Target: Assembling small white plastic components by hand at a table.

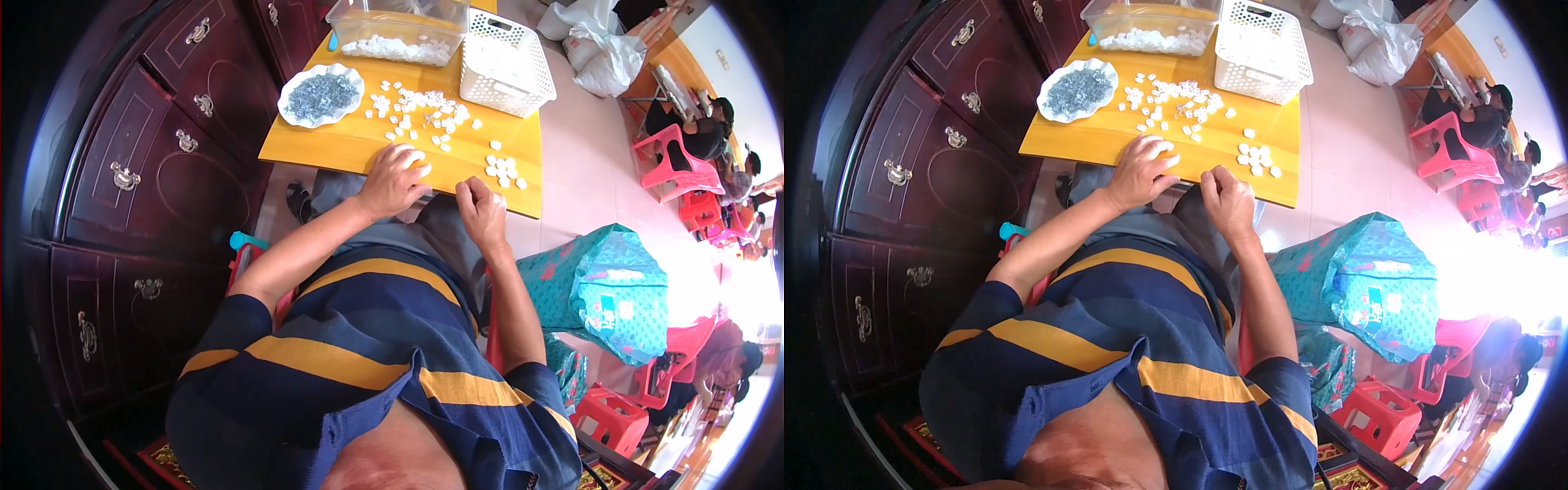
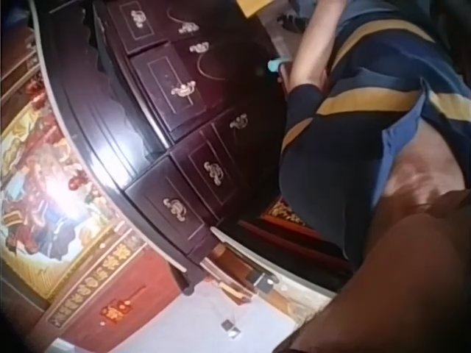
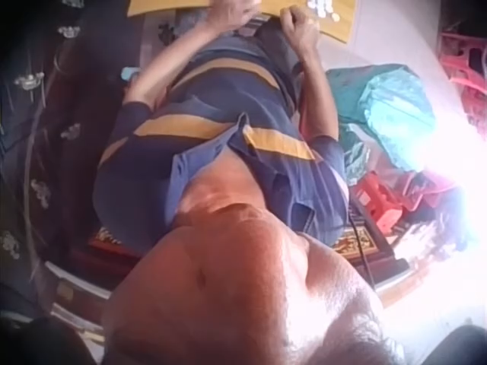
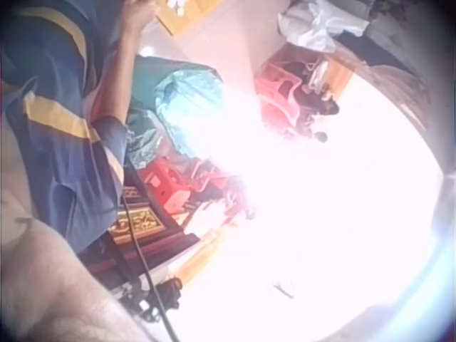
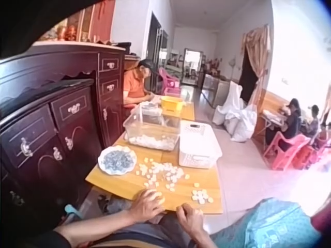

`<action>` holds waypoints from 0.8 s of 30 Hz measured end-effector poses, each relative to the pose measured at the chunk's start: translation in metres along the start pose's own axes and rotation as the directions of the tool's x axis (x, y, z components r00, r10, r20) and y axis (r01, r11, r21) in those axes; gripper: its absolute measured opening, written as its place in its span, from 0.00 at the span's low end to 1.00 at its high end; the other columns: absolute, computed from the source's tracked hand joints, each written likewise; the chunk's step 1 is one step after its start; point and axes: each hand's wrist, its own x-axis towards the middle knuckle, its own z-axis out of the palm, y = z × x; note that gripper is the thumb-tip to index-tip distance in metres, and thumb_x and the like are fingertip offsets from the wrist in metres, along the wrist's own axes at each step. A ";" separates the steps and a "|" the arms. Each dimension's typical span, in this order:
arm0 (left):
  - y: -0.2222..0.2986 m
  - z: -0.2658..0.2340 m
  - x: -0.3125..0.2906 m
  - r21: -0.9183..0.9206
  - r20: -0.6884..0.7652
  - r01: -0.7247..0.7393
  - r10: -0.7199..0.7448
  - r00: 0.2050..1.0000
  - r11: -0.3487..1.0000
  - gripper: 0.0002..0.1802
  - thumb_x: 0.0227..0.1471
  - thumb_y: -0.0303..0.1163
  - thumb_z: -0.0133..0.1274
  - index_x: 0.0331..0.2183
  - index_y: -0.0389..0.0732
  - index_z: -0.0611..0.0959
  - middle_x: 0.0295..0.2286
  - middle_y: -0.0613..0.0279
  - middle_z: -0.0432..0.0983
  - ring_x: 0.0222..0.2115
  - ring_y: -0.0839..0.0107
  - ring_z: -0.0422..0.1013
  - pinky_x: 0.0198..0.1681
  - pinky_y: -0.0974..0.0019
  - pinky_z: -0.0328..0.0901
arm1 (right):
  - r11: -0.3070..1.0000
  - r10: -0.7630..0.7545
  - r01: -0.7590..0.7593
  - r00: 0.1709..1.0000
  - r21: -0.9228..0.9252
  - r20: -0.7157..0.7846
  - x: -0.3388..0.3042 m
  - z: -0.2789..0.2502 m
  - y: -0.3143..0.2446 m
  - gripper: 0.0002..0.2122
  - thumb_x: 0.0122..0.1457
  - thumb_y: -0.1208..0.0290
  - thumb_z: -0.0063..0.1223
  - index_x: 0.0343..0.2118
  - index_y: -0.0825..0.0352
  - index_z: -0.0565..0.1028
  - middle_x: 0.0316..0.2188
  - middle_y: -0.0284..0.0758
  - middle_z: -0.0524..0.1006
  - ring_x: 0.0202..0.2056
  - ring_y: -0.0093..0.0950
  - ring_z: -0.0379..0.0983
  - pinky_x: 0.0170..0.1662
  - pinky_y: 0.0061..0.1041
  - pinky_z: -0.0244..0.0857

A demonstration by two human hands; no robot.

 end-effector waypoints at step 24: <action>0.013 0.001 0.007 -0.283 -0.082 0.049 -0.076 0.994 0.958 0.03 0.47 0.28 0.59 0.27 0.42 0.80 0.26 0.61 0.74 0.31 0.58 0.70 0.38 0.59 0.66 | 0.905 0.171 -0.240 0.962 0.353 0.215 -0.004 0.018 0.012 0.13 0.64 0.64 0.50 0.28 0.69 0.76 0.20 0.39 0.77 0.20 0.31 0.73 0.26 0.28 0.66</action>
